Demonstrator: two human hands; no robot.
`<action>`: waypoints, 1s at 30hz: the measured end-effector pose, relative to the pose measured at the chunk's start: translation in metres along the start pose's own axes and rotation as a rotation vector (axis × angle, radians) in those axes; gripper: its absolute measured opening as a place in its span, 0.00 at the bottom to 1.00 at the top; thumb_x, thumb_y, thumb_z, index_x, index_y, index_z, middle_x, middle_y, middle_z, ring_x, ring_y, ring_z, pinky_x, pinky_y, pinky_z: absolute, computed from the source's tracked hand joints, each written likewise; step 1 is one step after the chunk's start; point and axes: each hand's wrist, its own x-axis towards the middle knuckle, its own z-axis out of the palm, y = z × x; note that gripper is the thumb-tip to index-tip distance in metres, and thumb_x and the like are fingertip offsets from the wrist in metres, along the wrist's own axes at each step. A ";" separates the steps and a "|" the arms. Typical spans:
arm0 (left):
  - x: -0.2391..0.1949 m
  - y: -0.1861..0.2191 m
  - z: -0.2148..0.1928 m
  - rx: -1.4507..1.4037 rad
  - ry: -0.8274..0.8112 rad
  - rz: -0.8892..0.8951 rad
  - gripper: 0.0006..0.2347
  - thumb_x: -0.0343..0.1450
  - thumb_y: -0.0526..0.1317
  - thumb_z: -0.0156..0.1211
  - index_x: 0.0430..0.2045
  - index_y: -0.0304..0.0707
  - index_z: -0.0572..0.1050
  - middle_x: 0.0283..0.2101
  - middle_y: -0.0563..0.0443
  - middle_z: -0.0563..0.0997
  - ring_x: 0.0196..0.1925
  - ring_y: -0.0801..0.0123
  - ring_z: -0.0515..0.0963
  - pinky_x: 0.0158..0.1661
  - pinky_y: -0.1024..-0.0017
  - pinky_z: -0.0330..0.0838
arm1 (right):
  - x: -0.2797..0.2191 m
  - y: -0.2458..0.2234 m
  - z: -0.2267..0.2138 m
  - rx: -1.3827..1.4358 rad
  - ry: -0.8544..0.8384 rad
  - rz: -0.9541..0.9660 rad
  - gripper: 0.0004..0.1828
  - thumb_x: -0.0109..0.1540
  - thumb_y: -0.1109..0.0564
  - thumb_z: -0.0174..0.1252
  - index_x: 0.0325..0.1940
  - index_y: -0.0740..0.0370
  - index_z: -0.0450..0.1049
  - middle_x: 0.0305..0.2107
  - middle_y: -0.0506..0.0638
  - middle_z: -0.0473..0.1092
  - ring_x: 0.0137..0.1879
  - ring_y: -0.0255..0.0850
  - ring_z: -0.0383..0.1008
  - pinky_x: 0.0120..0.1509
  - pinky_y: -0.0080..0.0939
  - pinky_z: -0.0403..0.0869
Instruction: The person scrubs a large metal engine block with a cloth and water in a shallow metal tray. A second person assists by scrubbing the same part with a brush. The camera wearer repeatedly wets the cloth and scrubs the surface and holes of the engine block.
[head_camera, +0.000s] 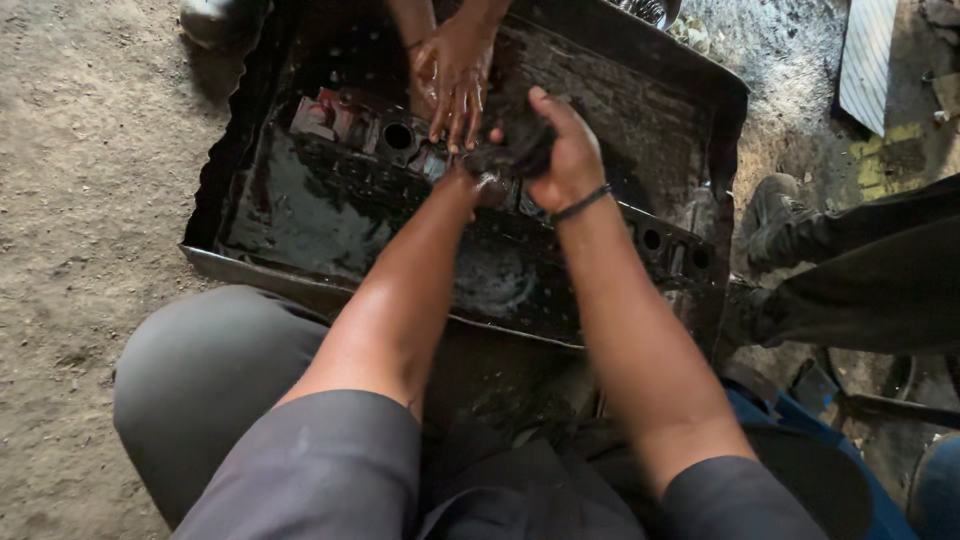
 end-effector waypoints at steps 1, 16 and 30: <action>-0.001 -0.004 0.001 -0.002 0.014 -0.007 0.18 0.72 0.46 0.52 0.54 0.41 0.74 0.57 0.37 0.78 0.57 0.45 0.79 0.53 0.53 0.75 | -0.002 0.007 0.001 -0.188 -0.013 -0.063 0.12 0.63 0.57 0.63 0.45 0.68 0.74 0.37 0.56 0.76 0.42 0.47 0.79 0.49 0.47 0.80; -0.009 -0.010 0.026 0.151 0.157 -0.089 0.17 0.71 0.45 0.52 0.52 0.41 0.75 0.55 0.37 0.78 0.56 0.45 0.80 0.51 0.53 0.75 | 0.018 0.054 -0.087 -0.812 0.219 -0.147 0.19 0.52 0.65 0.67 0.47 0.65 0.74 0.38 0.52 0.78 0.41 0.42 0.79 0.47 0.41 0.79; 0.008 0.001 -0.014 0.083 -0.051 -0.003 0.15 0.71 0.45 0.53 0.50 0.41 0.76 0.54 0.37 0.79 0.55 0.46 0.80 0.50 0.53 0.76 | 0.035 -0.006 -0.004 -0.659 0.026 -0.196 0.49 0.64 0.53 0.68 0.76 0.73 0.43 0.57 0.61 0.76 0.67 0.47 0.72 0.72 0.60 0.67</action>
